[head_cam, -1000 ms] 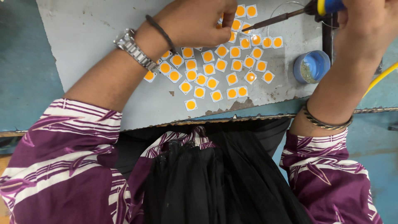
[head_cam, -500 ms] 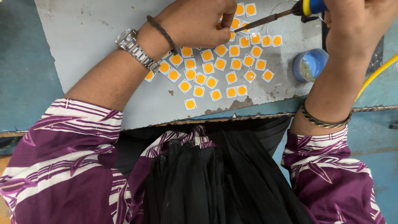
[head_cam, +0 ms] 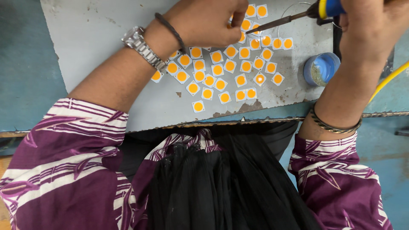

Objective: The person arranges small square LED components on a metal board, then uses a soldering iron to solder wire leads onto the components one at a time, dipping the wire ends in flux from a small blue container and attaching them to the LED pads.

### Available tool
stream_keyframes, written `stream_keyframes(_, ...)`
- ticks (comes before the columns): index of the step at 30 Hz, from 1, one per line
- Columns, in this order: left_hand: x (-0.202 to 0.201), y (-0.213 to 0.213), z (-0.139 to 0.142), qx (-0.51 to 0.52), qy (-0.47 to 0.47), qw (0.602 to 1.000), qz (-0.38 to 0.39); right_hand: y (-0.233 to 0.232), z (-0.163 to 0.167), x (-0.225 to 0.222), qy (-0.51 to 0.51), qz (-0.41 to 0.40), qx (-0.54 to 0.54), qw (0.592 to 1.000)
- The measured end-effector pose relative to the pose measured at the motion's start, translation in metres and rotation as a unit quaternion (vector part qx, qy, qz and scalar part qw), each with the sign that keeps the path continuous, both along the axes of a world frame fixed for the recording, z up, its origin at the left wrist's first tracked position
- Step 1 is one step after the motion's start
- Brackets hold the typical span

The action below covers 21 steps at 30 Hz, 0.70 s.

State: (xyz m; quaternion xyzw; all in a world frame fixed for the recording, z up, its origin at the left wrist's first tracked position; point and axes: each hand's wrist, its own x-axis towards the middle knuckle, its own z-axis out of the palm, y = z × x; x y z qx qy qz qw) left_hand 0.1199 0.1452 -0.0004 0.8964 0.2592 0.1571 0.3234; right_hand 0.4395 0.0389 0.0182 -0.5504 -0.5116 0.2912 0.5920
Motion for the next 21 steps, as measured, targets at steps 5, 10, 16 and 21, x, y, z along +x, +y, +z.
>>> stream_keyframes(5, -0.017, 0.01, 0.019, -0.027, 0.044, 0.998, 0.026, -0.002, 0.0, 0.002, -0.045, 0.012, 0.025, 0.999)
stream_keyframes(10, -0.036, 0.013, 0.043, 0.033, 0.018, 0.999, 0.018, -0.001, 0.006, -0.012, -0.036, 0.005, 0.038, 0.999)
stream_keyframes(16, -0.06, -0.012, 0.038, 0.124, -0.02, 0.991, 0.051, -0.001, 0.018, -0.032, -0.054, 0.037, 0.049, 0.997)
stream_keyframes(21, -0.064, -0.028, 0.017, 0.147, -0.149, 0.977, 0.052, -0.005, 0.02, -0.04, -0.089, 0.066, 0.048, 0.993)
